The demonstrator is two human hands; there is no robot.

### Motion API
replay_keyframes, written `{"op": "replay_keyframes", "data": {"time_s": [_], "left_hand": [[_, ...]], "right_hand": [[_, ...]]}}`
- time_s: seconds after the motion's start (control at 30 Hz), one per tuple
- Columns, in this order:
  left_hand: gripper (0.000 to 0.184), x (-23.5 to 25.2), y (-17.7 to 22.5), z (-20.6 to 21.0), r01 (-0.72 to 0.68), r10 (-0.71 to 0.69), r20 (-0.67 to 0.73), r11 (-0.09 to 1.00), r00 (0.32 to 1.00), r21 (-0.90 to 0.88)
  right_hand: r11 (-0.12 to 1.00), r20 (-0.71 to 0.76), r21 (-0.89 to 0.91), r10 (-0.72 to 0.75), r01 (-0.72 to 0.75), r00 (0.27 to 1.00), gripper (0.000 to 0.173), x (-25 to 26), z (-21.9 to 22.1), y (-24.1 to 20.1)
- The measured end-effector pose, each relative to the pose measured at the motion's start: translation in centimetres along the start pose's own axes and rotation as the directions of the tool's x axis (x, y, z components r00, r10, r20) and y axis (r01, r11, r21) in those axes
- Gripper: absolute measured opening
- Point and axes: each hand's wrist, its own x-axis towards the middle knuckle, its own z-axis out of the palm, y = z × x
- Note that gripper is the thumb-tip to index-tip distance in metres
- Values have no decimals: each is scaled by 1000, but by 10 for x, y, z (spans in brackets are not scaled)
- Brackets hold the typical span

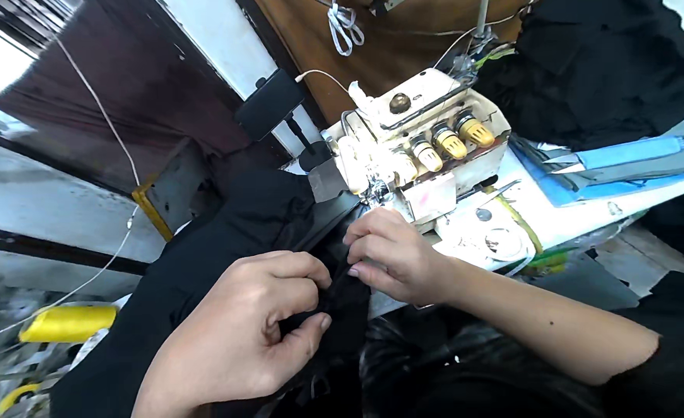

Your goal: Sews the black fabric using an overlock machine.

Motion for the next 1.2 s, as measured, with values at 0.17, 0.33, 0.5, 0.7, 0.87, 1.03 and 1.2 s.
{"op": "replay_keyframes", "data": {"time_s": [0.17, 0.33, 0.5, 0.7, 0.87, 1.03, 1.2], "left_hand": [[35, 1, 7, 13, -11, 12, 12, 992, 1000, -127], [28, 19, 10, 56, -63, 89, 126, 979, 988, -194], [22, 39, -5, 76, -54, 161, 249, 920, 955, -389], [21, 46, -4, 84, -6, 107, 272, 938, 956, -348], [19, 39, 6, 103, -23, 48, 174, 989, 984, -144], [15, 38, 26, 128, 42, -54, 59, 982, 997, 184], [13, 46, 27, 151, 117, -134, 4, 878, 991, 465]], "right_hand": [[999, 175, 14, 43, -46, 984, 19, -7, -21, -13], [983, 317, -142, 158, -118, 935, 24, -61, -44, -33], [967, 177, -167, 222, -192, 959, 22, -101, -38, -36], [957, 90, -176, 250, -232, 964, 21, -114, -30, -23], [962, 41, -143, 241, -234, 970, 22, -117, -22, -5], [856, -81, -118, 496, -502, 865, 36, -131, 1, -6], [752, 472, -147, 624, -643, 622, 43, -114, 12, -39]]}}
